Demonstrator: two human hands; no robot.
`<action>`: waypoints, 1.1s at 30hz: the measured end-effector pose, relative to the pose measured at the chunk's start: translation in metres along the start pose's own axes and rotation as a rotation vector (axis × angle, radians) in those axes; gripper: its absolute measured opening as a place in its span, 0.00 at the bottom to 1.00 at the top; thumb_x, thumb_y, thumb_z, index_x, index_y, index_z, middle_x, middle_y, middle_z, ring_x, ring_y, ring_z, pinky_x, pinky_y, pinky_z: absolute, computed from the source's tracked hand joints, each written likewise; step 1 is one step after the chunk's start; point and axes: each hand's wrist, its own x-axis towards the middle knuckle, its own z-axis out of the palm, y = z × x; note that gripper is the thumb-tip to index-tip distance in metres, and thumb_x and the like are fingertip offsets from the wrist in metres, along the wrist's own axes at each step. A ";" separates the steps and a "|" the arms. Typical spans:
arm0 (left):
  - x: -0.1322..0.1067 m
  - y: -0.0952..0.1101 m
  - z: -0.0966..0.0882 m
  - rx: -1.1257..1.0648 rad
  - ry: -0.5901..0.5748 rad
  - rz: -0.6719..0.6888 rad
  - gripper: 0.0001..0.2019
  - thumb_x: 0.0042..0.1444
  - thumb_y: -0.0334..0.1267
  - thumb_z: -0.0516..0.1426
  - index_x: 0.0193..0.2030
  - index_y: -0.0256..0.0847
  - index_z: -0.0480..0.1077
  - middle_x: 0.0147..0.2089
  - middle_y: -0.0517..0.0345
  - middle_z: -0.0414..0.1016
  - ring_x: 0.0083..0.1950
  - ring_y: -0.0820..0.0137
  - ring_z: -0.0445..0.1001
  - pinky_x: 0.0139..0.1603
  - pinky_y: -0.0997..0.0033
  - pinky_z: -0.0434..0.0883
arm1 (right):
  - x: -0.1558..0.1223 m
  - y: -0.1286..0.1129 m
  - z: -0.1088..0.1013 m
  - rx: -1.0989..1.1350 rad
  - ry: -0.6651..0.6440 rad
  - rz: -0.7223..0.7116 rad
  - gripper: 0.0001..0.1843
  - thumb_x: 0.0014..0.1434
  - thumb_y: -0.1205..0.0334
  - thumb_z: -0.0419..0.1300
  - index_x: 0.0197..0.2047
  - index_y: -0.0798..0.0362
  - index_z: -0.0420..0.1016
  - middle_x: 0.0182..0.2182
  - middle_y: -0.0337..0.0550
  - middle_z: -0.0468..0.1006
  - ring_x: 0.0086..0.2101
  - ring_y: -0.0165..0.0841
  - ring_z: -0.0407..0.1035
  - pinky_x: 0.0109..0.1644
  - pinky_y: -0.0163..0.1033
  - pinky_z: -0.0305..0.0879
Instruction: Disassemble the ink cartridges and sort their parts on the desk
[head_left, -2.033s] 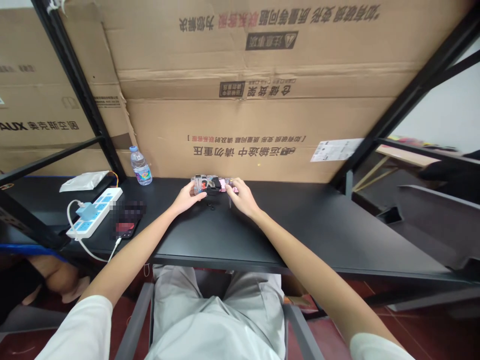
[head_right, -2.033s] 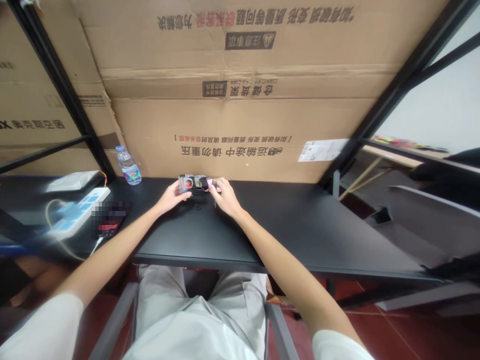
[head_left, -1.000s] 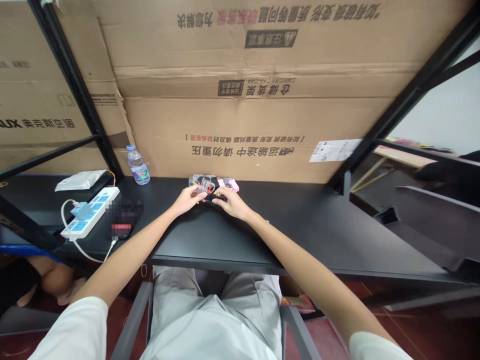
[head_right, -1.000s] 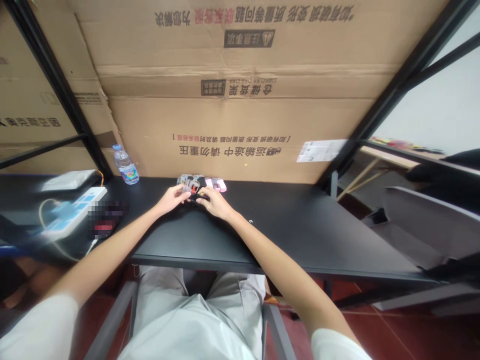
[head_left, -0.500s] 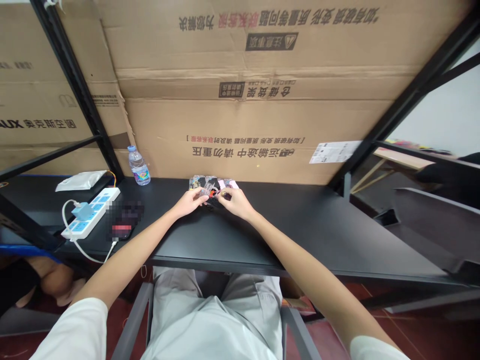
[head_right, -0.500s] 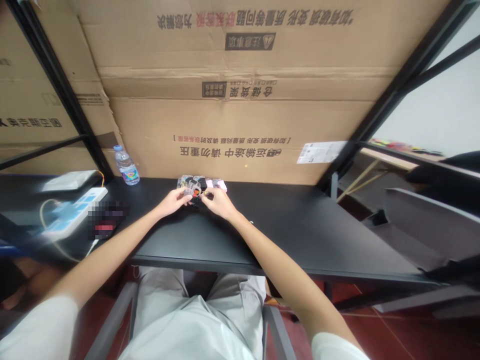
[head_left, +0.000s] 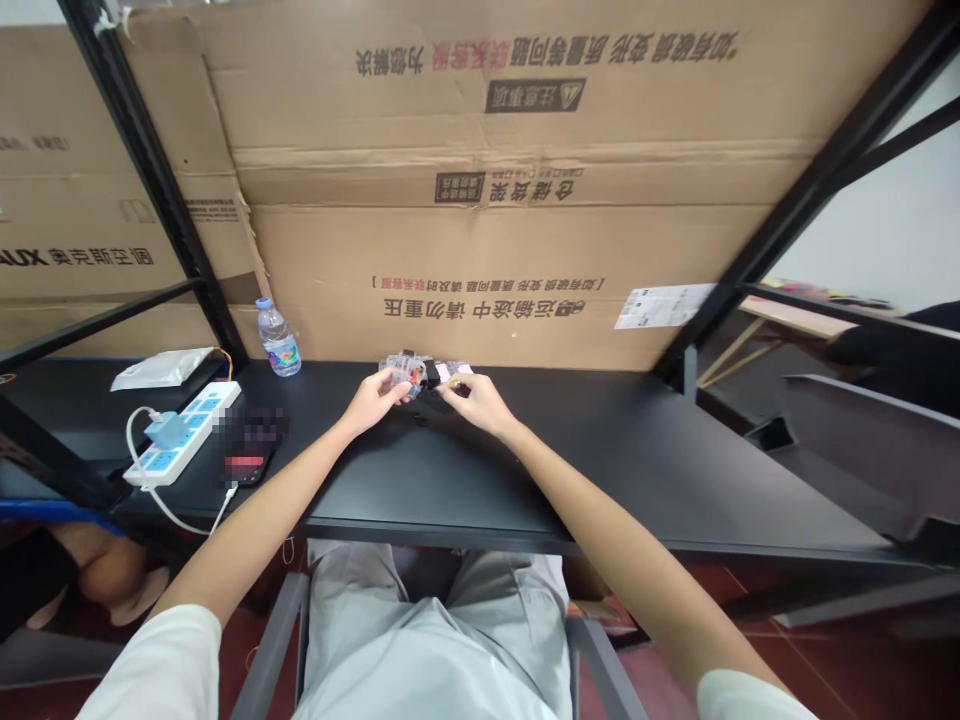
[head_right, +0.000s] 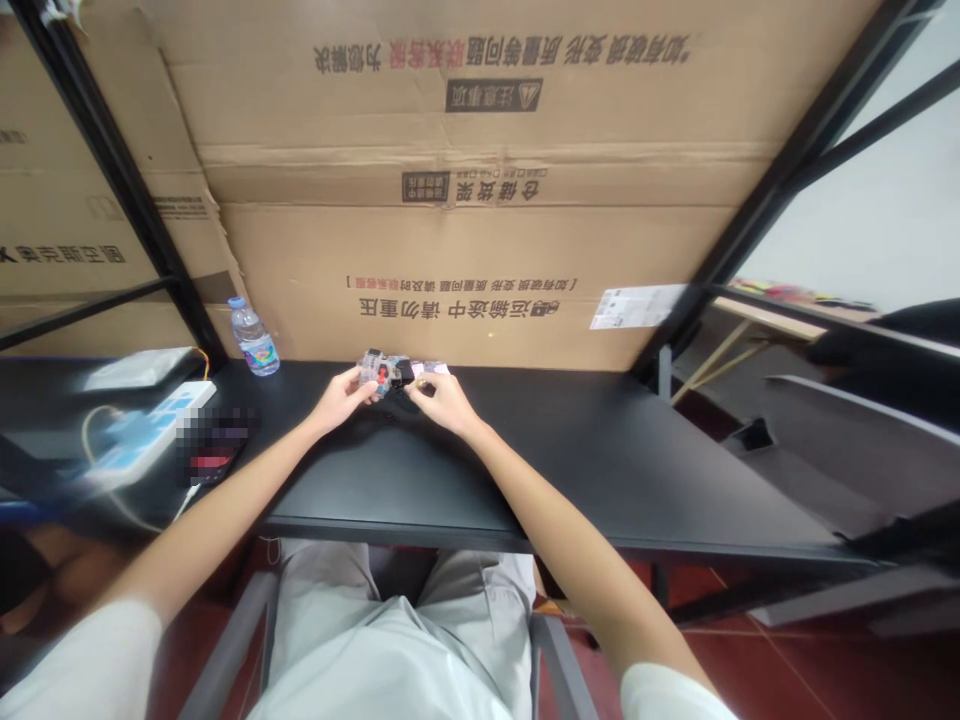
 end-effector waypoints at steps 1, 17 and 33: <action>0.002 0.000 -0.005 0.026 0.062 0.006 0.22 0.64 0.58 0.62 0.47 0.39 0.75 0.38 0.52 0.82 0.35 0.66 0.80 0.38 0.67 0.76 | 0.002 0.006 -0.006 -0.018 0.012 0.000 0.18 0.64 0.49 0.61 0.29 0.52 0.78 0.27 0.41 0.80 0.29 0.35 0.70 0.37 0.38 0.63; 0.004 -0.028 -0.070 1.021 0.376 -0.462 0.27 0.66 0.56 0.57 0.65 0.41 0.71 0.66 0.38 0.74 0.72 0.42 0.63 0.70 0.41 0.60 | 0.005 0.093 -0.063 -0.642 0.250 0.525 0.19 0.71 0.52 0.55 0.39 0.54 0.84 0.39 0.57 0.85 0.41 0.46 0.79 0.42 0.41 0.66; 0.000 -0.036 -0.055 1.046 0.011 -0.248 0.17 0.66 0.46 0.57 0.54 0.42 0.80 0.65 0.44 0.77 0.70 0.45 0.63 0.69 0.42 0.64 | 0.001 0.013 0.027 -0.814 -0.333 -0.157 0.20 0.73 0.58 0.53 0.55 0.53 0.84 0.74 0.53 0.64 0.46 0.45 0.80 0.56 0.54 0.70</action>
